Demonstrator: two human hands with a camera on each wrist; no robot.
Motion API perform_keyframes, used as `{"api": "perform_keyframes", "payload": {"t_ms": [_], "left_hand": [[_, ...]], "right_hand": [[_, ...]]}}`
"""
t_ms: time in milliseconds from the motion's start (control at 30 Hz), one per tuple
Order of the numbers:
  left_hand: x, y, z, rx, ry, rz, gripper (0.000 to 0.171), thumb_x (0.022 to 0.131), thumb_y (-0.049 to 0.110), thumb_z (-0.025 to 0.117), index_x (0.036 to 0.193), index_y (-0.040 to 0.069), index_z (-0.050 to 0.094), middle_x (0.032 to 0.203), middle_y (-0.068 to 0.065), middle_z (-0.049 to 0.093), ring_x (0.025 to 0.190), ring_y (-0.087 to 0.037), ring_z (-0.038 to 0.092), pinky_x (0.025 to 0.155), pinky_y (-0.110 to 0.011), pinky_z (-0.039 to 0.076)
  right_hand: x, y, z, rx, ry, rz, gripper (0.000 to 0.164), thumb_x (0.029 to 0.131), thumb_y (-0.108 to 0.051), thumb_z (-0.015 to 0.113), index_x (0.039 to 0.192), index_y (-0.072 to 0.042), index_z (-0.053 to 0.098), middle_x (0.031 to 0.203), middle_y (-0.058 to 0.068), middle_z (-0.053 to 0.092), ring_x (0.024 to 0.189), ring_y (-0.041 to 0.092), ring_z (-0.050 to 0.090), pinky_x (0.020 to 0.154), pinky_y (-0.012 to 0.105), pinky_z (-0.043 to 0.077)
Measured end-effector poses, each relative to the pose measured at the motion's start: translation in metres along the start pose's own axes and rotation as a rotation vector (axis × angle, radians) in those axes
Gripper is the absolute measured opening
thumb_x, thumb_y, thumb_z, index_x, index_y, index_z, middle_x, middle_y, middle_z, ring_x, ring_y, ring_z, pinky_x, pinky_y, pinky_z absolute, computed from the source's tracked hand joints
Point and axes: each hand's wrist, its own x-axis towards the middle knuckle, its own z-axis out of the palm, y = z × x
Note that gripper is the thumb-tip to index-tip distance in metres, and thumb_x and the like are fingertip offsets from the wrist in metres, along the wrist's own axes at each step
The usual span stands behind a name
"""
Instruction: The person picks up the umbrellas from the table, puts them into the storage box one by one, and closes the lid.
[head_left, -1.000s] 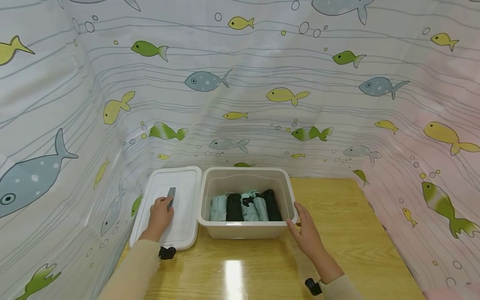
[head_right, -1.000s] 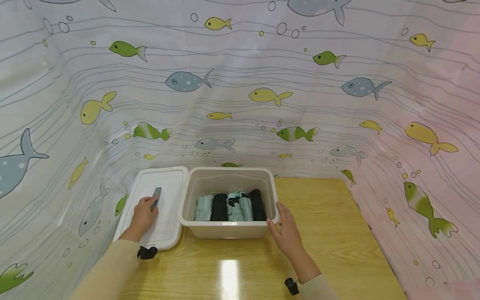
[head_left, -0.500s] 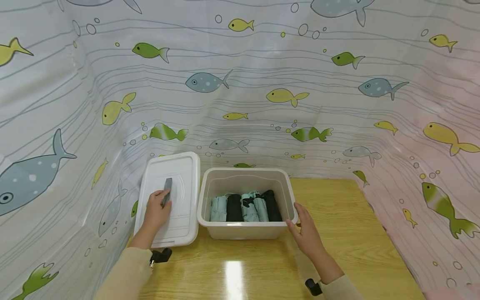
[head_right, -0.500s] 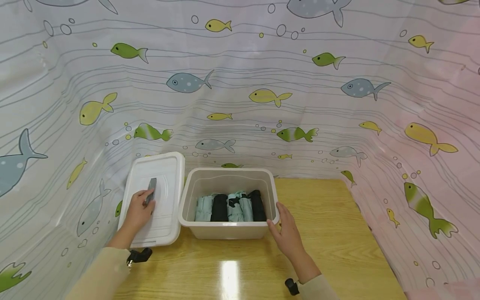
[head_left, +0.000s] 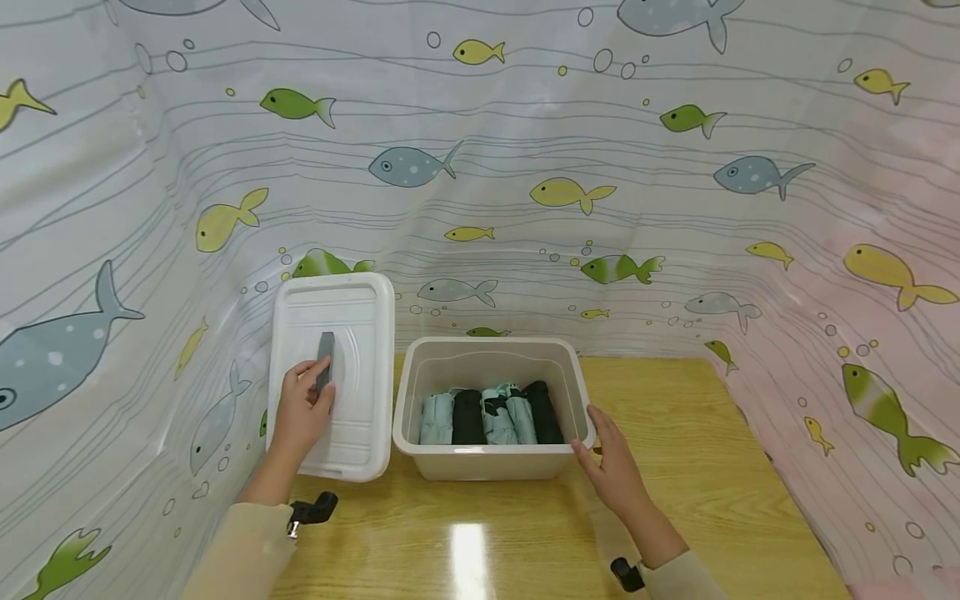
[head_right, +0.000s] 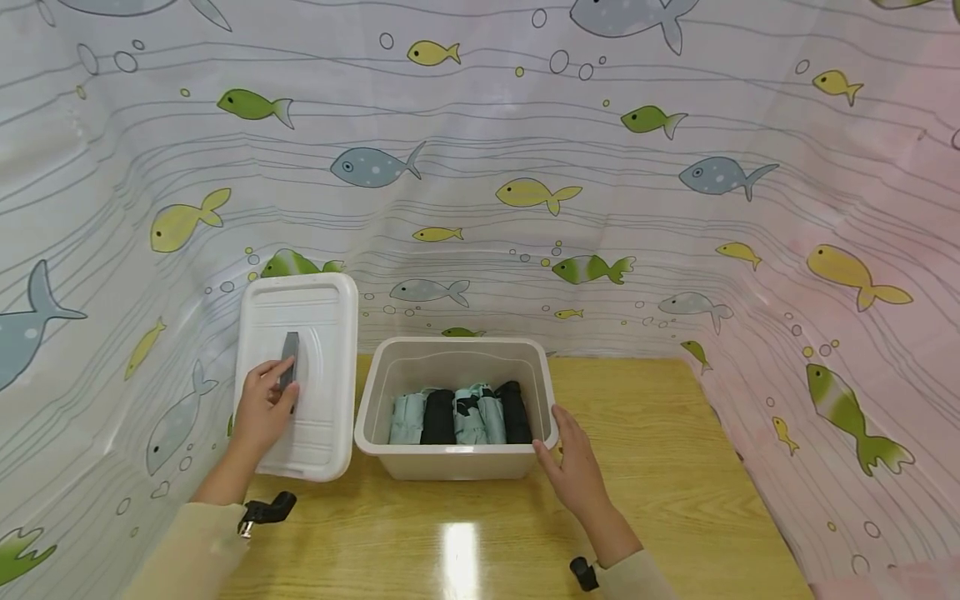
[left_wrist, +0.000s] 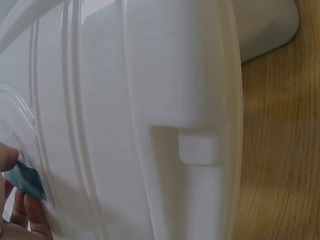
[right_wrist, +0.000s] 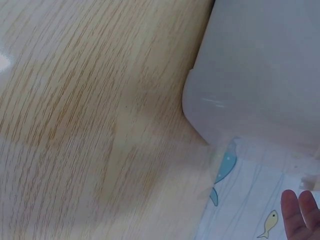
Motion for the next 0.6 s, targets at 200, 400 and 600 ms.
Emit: {"api": "perform_keyframes", "payload": {"t_ms": [200,400,600], "left_hand": [[0.006,0.026,-0.009,-0.044,0.036,0.052,0.044,0.100,0.008,0.060,0.144,0.003,0.054,0.143,-0.020,0.041,0.094,-0.017,0.049,0.075,-0.004,0.037],[0.011,0.051,-0.008,-0.097,-0.005,0.100,0.044,0.101,0.011,0.060,0.144,0.007,0.054,0.145,-0.016,0.040,0.102,-0.021,0.050,0.079,-0.005,0.037],[0.015,0.066,0.000,-0.128,-0.101,0.165,0.043,0.101,0.010,0.060,0.143,0.005,0.055,0.144,-0.017,0.040,0.104,-0.028,0.053,0.081,-0.009,0.039]], "right_hand": [[0.000,-0.002,-0.001,0.000,0.002,-0.005,0.068,0.102,-0.031,0.060,0.157,-0.005,0.028,0.155,0.017,0.037,0.130,0.035,0.045,0.087,0.050,0.054],[-0.001,-0.003,-0.002,-0.003,-0.001,-0.004,0.068,0.103,-0.030,0.059,0.157,-0.006,0.027,0.156,0.018,0.036,0.132,0.036,0.044,0.087,0.050,0.054],[-0.001,-0.004,-0.002,-0.006,-0.001,-0.006,0.067,0.102,-0.030,0.059,0.157,-0.004,0.029,0.155,0.018,0.037,0.132,0.036,0.044,0.087,0.050,0.054]]}}
